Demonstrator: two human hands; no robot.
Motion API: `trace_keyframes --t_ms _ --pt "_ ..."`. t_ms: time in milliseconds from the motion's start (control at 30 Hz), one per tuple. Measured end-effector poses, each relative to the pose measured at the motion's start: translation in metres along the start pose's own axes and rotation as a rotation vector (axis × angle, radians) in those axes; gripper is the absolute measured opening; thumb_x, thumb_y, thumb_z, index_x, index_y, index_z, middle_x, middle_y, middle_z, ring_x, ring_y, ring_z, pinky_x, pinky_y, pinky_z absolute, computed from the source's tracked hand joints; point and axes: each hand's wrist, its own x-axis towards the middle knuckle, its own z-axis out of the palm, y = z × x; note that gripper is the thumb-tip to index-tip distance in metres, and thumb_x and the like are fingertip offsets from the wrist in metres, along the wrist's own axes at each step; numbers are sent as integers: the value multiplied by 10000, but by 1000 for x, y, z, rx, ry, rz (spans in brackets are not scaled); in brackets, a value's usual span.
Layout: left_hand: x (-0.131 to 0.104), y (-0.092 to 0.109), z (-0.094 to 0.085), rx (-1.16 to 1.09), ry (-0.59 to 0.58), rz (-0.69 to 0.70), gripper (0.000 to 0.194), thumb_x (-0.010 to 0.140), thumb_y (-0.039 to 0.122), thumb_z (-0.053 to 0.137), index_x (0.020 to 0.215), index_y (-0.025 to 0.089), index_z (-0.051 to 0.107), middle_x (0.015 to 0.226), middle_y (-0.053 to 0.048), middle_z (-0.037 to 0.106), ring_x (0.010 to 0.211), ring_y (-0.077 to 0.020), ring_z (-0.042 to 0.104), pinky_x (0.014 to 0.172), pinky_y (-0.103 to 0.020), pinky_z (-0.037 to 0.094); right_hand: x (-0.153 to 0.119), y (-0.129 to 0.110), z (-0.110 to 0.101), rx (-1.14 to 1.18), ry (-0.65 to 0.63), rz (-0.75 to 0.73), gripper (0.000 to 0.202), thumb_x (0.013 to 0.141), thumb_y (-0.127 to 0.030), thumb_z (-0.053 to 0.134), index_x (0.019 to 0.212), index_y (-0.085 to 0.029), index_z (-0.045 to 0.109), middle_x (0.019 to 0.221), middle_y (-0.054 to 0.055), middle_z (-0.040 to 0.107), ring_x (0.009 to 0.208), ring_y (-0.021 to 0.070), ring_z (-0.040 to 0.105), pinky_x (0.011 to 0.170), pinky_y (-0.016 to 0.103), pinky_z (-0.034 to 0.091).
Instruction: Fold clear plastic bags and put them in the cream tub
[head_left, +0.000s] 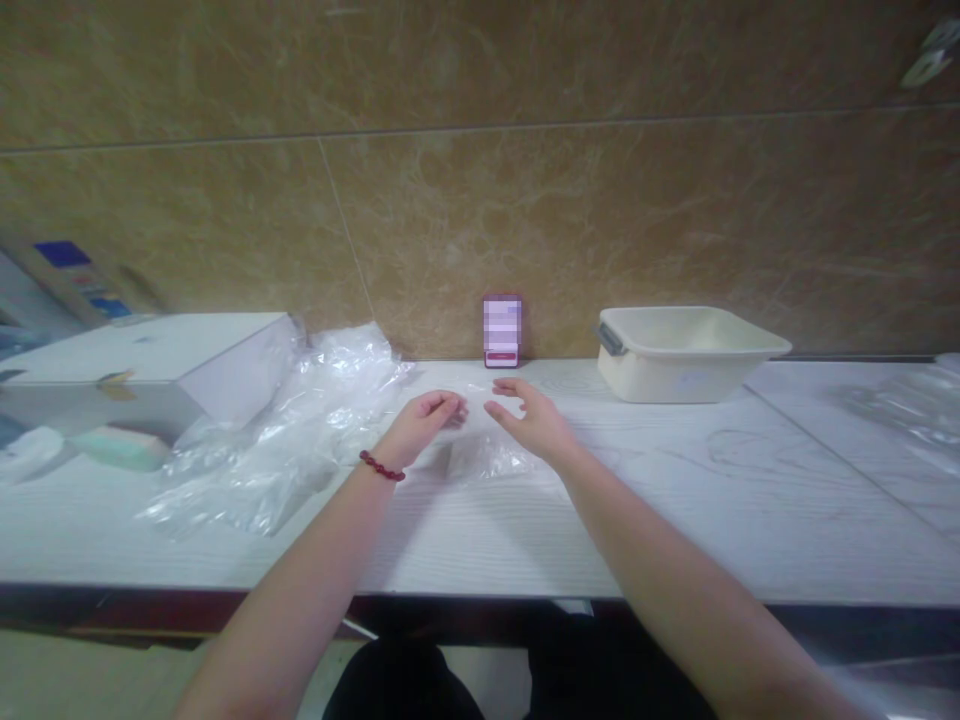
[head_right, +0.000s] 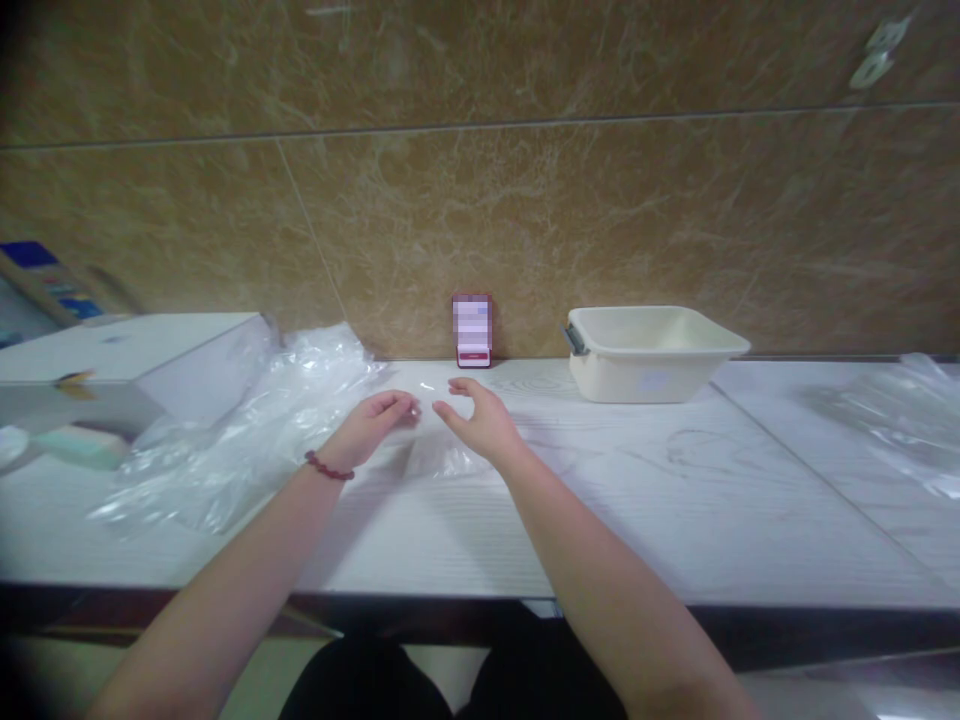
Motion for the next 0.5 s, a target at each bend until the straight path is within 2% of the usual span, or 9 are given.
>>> trace_keyframes --t_ms 100,167,267,367,433,500 --pt "-1 -1 2 15 -43 19 205 696 319 553 775 130 545 707 -16 580 666 -99 538 678 -256 437 0 -2 0 -46 -132 46 258 732 -404 467 789 -187 594 796 21 627 761 125 556 676 249 403" --pt "-1 -2 2 -12 -59 58 236 694 283 564 879 152 501 711 -4 586 662 -93 541 670 -253 436 1 -2 -1 -95 -160 67 246 737 -386 463 709 -185 602 731 13 627 705 122 552 649 243 394" --pt "1 -4 -2 -53 -74 156 328 685 231 577 973 191 423 736 10 592 675 -89 545 678 -258 436 1 -1 -3 -71 -152 81 199 735 -344 474 754 -191 599 749 5 628 706 112 551 648 226 389" --pt "3 -7 -7 -1 -75 223 210 688 222 567 877 171 493 805 -10 585 713 -94 539 705 -261 432 0 3 -4 -80 -231 114 184 700 -322 514 803 -196 599 755 5 627 692 115 554 629 221 393" --pt "4 -9 -10 63 -47 216 151 701 233 545 829 154 549 832 -25 583 729 -98 534 726 -261 424 0 7 -5 -135 -306 164 188 663 -304 548 803 -194 609 738 12 628 677 127 557 615 227 395" --pt "6 -12 -13 100 5 192 173 712 240 525 849 149 580 832 -30 589 730 -99 533 742 -260 416 -1 11 -3 -143 -351 216 183 645 -275 559 796 -191 619 739 18 632 684 134 563 621 229 400"
